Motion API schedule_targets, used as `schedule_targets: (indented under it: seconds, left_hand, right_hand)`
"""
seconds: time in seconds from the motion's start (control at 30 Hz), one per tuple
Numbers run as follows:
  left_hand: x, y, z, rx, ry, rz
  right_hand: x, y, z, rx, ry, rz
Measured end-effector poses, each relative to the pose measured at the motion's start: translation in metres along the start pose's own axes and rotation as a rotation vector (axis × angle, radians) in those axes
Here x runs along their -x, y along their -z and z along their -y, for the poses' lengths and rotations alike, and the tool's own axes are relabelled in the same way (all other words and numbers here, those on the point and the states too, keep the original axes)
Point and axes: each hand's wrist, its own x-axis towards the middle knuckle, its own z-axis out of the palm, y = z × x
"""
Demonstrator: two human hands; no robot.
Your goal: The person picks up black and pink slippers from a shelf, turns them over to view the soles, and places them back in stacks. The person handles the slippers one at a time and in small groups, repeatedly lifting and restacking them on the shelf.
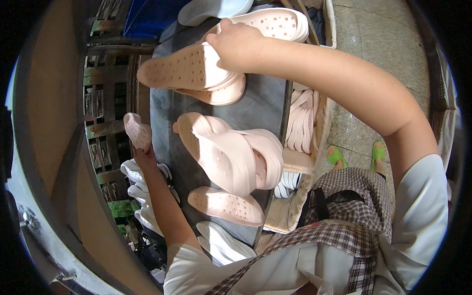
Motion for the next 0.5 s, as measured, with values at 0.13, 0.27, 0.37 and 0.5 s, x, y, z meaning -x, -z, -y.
schedule_targets:
  seconds: [0.13,0.27,0.37,0.5]
  left_hand:
    - [0.048,-0.043,-0.027,0.349,0.179,-0.001]
    - [0.093,-0.109,-0.071,0.78,0.4,0.233]
    - [0.119,-0.16,-0.088,0.671,0.404,0.215]
    - [0.135,-0.23,-0.083,0.532,0.487,0.176]
  right_hand:
    - [-0.011,0.0,-0.006,-0.206,0.014,0.099]
    - [-0.013,0.002,-0.014,-0.366,0.017,0.202]
    - [-0.005,0.001,-0.019,-0.473,-0.1,0.453]
    - [0.008,-0.001,-0.02,-0.771,-0.235,0.528]
